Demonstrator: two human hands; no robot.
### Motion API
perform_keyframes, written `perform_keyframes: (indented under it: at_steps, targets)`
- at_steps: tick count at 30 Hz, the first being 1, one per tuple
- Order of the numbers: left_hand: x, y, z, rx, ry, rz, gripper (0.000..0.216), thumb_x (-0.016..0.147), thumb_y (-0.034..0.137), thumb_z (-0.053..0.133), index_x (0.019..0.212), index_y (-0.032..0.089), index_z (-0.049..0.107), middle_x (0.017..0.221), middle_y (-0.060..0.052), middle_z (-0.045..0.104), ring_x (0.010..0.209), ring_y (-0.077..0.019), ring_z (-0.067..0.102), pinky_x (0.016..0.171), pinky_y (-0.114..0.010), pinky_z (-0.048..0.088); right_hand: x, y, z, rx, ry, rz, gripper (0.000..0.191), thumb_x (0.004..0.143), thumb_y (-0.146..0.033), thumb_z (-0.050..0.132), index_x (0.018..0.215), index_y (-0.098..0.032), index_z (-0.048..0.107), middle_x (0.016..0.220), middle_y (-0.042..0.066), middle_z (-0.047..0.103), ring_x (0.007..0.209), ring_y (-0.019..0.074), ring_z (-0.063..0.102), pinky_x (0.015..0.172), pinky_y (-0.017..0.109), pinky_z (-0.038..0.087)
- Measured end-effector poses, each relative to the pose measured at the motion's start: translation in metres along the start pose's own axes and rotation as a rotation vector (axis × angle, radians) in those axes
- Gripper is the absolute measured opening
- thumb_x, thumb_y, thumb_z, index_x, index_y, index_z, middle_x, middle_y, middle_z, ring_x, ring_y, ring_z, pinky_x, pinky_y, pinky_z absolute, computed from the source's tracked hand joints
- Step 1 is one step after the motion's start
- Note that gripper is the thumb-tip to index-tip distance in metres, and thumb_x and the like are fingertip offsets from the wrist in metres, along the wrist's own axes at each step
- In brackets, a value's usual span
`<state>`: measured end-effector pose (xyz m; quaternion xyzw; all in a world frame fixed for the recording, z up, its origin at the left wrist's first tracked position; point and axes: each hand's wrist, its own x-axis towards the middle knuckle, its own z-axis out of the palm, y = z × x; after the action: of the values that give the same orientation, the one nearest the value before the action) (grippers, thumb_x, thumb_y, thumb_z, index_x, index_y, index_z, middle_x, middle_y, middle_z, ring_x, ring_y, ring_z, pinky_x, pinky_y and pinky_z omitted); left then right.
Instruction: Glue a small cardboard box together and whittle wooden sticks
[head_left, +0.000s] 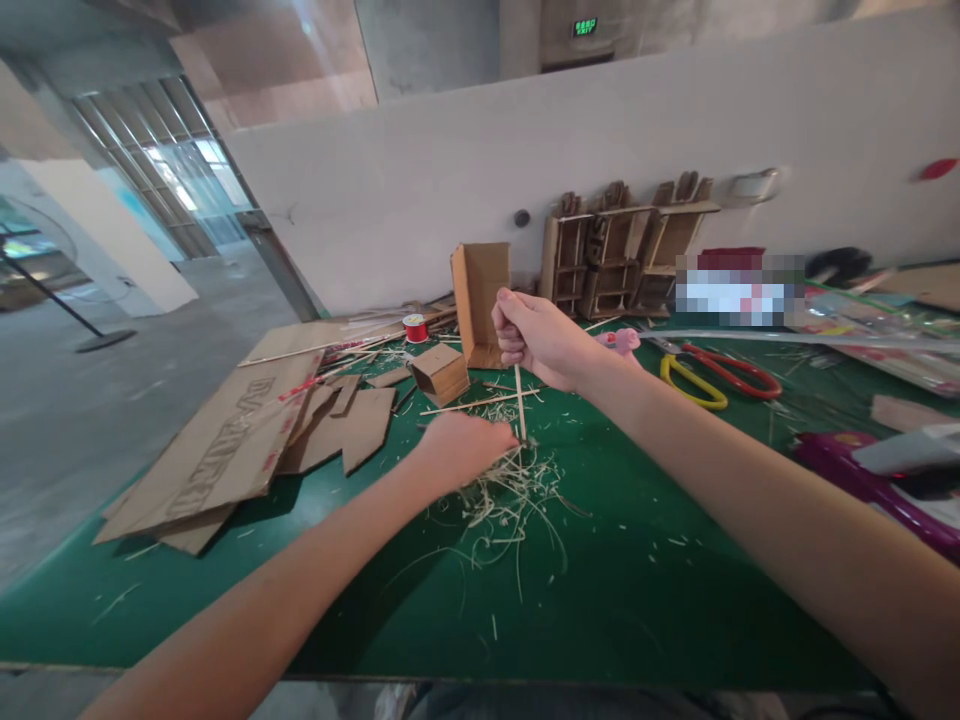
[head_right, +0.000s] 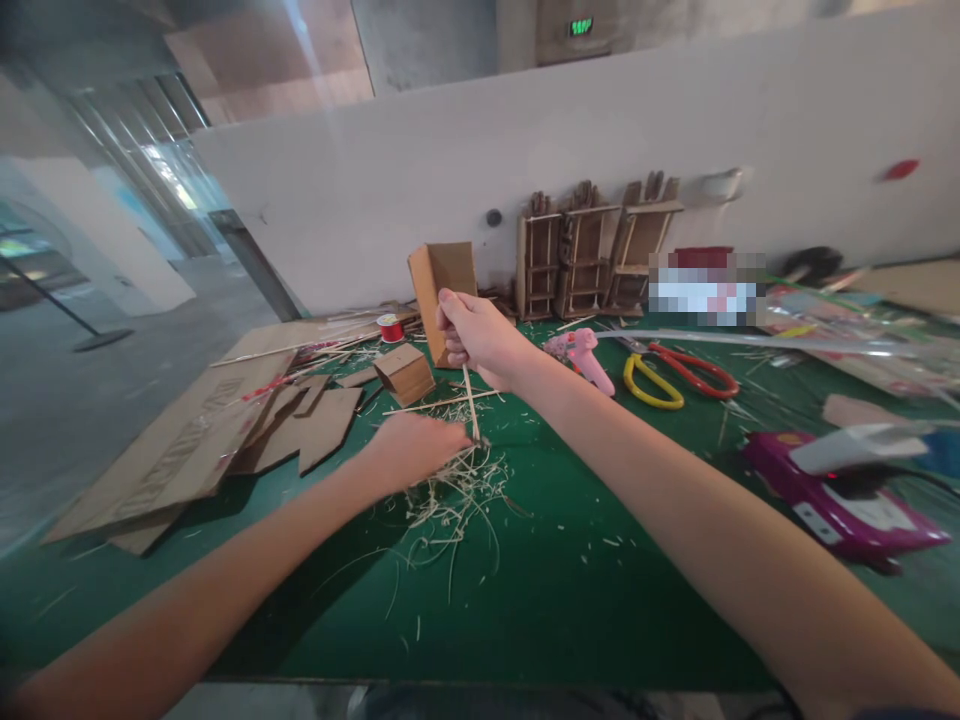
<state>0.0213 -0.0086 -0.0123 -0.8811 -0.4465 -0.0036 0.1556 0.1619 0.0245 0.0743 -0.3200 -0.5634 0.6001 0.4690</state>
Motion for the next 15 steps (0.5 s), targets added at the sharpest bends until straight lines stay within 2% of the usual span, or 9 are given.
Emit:
perform_keyframes:
  at_steps: [2, 6, 12, 15]
  targets:
    - [-0.001, 0.004, 0.001, 0.004, -0.022, 0.064, 0.040, 0.097, 0.043, 0.031, 0.086, 0.019, 0.062, 0.062, -0.005, 0.067, 0.059, -0.0223, 0.067, 0.051, -0.026, 0.039, -0.003, -0.002, 0.003, -0.025, -0.028, -0.009, 0.038, 0.099, -0.033, 0.033, 0.064, -0.019, 0.040, 0.058, -0.007, 0.023, 0.047, 0.0068, 0.021, 0.045, 0.020, 0.024]
    - [-0.001, 0.001, -0.005, 0.002, 0.049, 0.044, 0.037, 0.097, 0.042, 0.034, 0.083, 0.020, 0.061, 0.065, -0.003, 0.068, 0.060, -0.0215, 0.067, 0.050, -0.026, 0.037, -0.006, -0.006, 0.006, -0.078, -0.073, -0.005, 0.039, 0.099, -0.033, 0.035, 0.063, -0.018, 0.042, 0.058, -0.006, 0.025, 0.049, 0.0067, 0.023, 0.046, 0.020, 0.025]
    - [-0.002, -0.014, -0.009, -0.077, 0.267, -0.188, 0.043, 0.099, 0.042, 0.024, 0.089, 0.017, 0.058, 0.078, -0.005, 0.070, 0.063, -0.0169, 0.065, 0.048, -0.025, 0.032, 0.000, -0.003, 0.001, -0.019, 0.048, 0.000, 0.038, 0.097, -0.037, 0.039, 0.064, -0.019, 0.046, 0.057, -0.006, 0.028, 0.050, 0.0072, 0.028, 0.048, 0.020, 0.034]
    - [-0.002, -0.014, -0.004, -0.095, 0.334, -0.208, 0.043, 0.100, 0.040, 0.023, 0.090, 0.016, 0.057, 0.079, -0.006, 0.069, 0.064, -0.0161, 0.064, 0.049, -0.025, 0.033, 0.002, 0.003, 0.002, -0.027, 0.065, -0.018, 0.035, 0.096, -0.037, 0.042, 0.068, -0.018, 0.053, 0.058, -0.005, 0.034, 0.052, 0.0079, 0.034, 0.052, 0.022, 0.040]
